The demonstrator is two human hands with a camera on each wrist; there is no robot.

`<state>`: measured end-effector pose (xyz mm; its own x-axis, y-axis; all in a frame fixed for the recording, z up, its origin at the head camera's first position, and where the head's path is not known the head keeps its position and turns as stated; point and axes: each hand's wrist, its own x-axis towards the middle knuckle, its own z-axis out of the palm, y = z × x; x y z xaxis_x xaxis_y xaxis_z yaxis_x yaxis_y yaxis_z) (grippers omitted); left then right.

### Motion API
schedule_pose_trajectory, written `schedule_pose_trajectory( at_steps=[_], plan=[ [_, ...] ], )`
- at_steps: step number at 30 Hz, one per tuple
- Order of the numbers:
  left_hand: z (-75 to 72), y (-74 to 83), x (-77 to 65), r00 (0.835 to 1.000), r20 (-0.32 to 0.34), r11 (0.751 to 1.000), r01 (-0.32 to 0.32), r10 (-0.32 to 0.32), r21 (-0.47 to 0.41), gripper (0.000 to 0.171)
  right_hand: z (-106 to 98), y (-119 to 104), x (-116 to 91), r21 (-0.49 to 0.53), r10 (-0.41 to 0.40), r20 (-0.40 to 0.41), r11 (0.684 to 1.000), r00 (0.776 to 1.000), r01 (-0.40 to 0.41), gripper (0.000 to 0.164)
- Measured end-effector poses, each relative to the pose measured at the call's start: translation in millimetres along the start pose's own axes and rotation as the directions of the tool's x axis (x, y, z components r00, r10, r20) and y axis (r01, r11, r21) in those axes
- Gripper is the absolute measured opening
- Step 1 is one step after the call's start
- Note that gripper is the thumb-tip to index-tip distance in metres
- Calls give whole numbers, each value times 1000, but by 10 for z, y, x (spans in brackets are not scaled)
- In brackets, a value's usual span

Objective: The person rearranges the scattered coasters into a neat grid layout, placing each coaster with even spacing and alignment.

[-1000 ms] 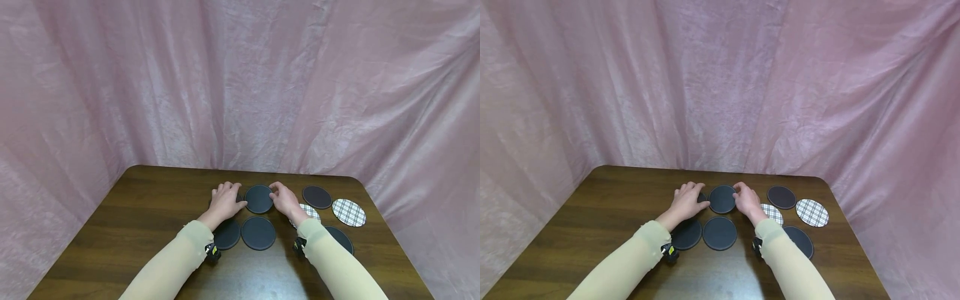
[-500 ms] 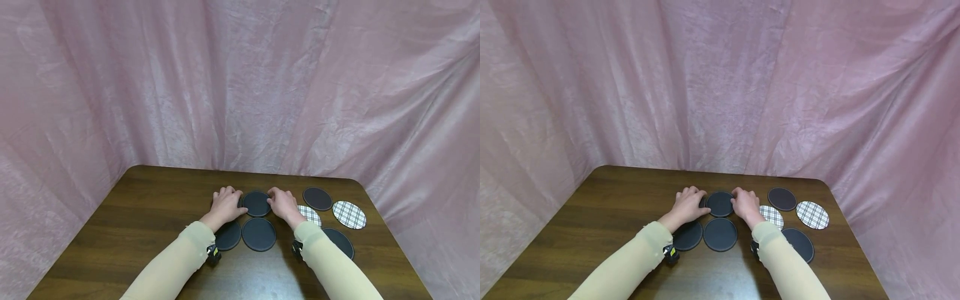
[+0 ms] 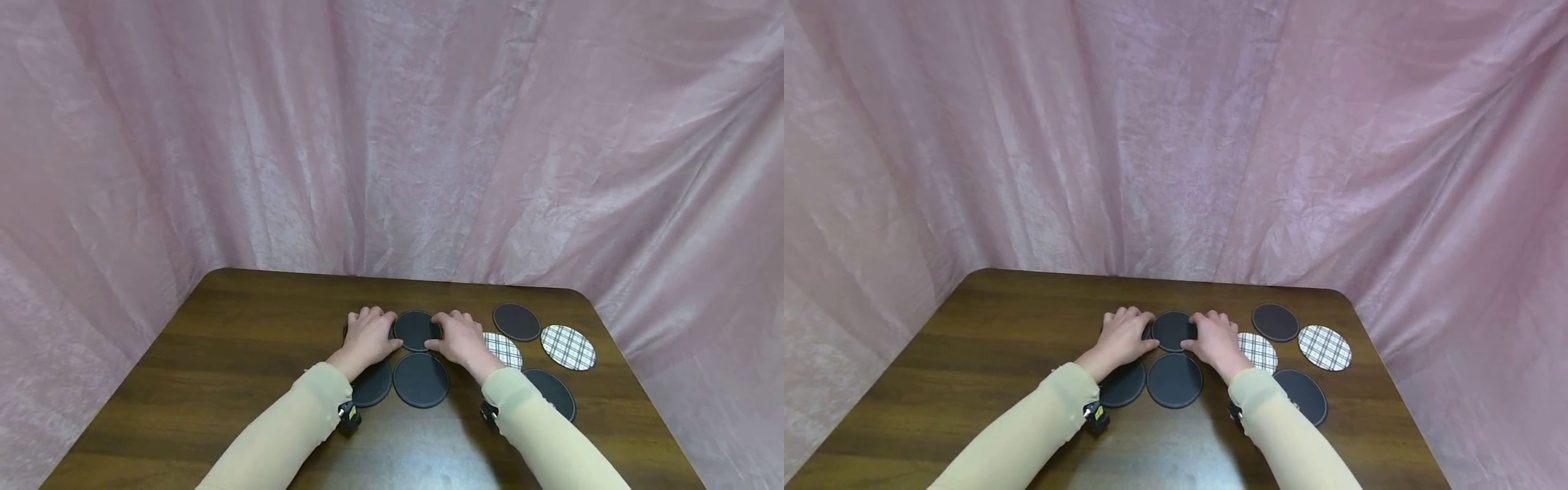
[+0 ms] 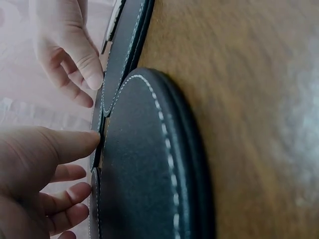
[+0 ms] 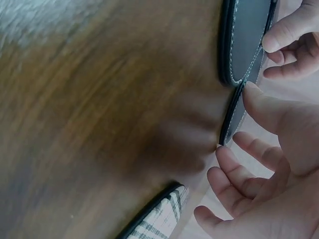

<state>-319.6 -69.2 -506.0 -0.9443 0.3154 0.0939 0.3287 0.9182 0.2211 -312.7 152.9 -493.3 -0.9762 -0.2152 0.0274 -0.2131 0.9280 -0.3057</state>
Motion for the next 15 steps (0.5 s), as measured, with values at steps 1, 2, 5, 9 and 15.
schedule_pose_trajectory(
  at_steps=[1,2,5,9,15],
  plan=[
    [0,2,-5,1000,1,1000,-4,4,3,51,6,-4,-4,-3,2,1,1000,1000,-2,55],
    [1,2,-10,1000,0,1000,-7,7,5,50,14,-7,-10,-1,9,5,1000,1000,-9,55],
    [8,-3,-24,1000,-6,1000,-11,11,6,50,20,-22,-23,0,21,20,1000,1000,-21,53],
    [20,-18,-25,1000,-20,1000,-12,12,-2,50,16,-43,-39,-2,24,25,1000,999,-24,51],
    [29,-14,-31,1000,-10,1000,-7,7,10,51,1,-33,-116,-11,-10,5,1000,1000,10,48]
  ],
)
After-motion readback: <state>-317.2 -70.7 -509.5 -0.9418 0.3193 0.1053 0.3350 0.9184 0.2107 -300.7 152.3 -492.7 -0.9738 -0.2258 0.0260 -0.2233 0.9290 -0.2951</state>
